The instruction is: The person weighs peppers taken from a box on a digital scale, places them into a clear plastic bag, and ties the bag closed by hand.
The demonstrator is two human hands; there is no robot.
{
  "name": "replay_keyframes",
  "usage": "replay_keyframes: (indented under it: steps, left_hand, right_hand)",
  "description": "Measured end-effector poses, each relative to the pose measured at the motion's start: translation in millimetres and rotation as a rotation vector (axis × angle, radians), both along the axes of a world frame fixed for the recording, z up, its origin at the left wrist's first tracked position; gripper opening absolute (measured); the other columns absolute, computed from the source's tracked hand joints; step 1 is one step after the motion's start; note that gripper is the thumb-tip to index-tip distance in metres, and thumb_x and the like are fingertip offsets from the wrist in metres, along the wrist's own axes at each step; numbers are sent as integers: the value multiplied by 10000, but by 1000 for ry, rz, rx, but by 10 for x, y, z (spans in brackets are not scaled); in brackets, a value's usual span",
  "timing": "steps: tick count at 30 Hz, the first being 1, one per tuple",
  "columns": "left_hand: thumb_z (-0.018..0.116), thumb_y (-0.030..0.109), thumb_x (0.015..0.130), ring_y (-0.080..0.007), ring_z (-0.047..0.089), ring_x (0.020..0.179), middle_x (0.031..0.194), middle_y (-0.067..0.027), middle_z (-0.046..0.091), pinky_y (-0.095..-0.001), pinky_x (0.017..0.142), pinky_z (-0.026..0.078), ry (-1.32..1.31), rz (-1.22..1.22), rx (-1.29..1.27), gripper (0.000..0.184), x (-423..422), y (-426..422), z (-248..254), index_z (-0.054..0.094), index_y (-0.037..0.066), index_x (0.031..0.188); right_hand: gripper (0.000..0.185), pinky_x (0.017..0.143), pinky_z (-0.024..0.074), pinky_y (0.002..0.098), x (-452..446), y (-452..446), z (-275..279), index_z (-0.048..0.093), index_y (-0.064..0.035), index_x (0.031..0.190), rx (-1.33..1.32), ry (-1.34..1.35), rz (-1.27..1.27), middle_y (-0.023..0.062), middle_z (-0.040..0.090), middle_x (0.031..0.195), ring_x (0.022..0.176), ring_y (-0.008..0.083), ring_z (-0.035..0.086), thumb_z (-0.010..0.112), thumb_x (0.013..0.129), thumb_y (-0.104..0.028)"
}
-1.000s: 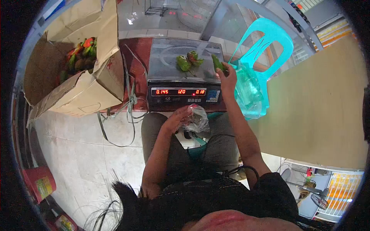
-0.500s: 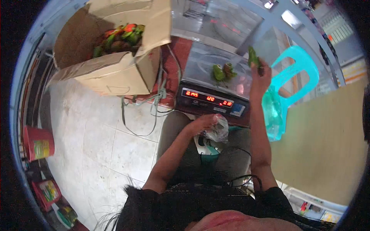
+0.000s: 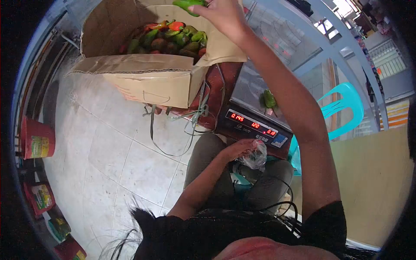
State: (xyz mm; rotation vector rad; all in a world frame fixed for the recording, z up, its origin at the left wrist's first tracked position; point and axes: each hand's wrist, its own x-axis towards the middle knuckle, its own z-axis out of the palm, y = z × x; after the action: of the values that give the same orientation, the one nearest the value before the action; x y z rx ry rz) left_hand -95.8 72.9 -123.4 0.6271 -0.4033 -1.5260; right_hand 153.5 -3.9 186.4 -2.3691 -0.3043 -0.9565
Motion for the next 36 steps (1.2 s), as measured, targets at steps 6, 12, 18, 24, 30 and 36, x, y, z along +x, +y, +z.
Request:
replay_keyframes:
  steps: [6, 12, 18, 24, 30, 36]
  left_hand:
    - [575, 425, 931, -56, 476, 724, 907, 60, 559, -221, 610, 400, -144, 19, 43, 415, -11, -5, 32, 565, 106, 1197]
    - [566, 444, 930, -74, 463, 708, 891, 57, 537, -234, 623, 398, -50, 31, -14, 423, -48, -37, -26, 570, 108, 1188]
    - [537, 479, 933, -125, 523, 803, 989, 3, 581, -289, 697, 445, -51, -52, -39, 513, -14, -56, -89, 532, 79, 1255]
    - [570, 417, 940, -43, 409, 680, 879, 55, 531, -218, 599, 362, -79, 74, 79, 360, -26, -1, 130, 576, 120, 1145]
    - [569, 401, 943, -56, 404, 634, 809, 55, 492, -234, 568, 369, -9, -5, -94, 297, 14, 2, 25, 572, 114, 1019]
    - [562, 404, 946, -56, 337, 579, 689, 70, 368, -240, 540, 315, -16, 88, -58, 294, 19, 46, 164, 550, 111, 958]
  right_hand:
    - [306, 715, 506, 374, 516, 135, 1, 660, 2, 978, -98, 568, -22, 190, 635, 996, 874, 243, 639, 726, 784, -225]
    - [340, 777, 511, 313, 881, 180, -125, 652, -24, 1074, 118, 1070, -1, 157, 610, 1092, 926, 195, 631, 690, 813, -239]
    - [275, 793, 525, 388, 1225, 38, -1007, 709, -79, 1003, -648, 1040, -171, 149, 686, 1027, 875, 309, 674, 616, 765, -180]
    - [332, 894, 498, 420, 1224, 104, -1057, 713, -102, 1045, -734, 1173, -229, 170, 658, 1123, 1063, 322, 631, 604, 736, -158]
    - [333, 874, 510, 422, 1113, 181, -997, 722, -112, 1032, -728, 1141, -285, 168, 662, 1116, 1052, 322, 638, 622, 718, -157]
    - [341, 767, 502, 493, 1049, 114, -903, 729, -83, 925, -748, 1138, -163, 199, 669, 1040, 908, 363, 650, 601, 609, -63]
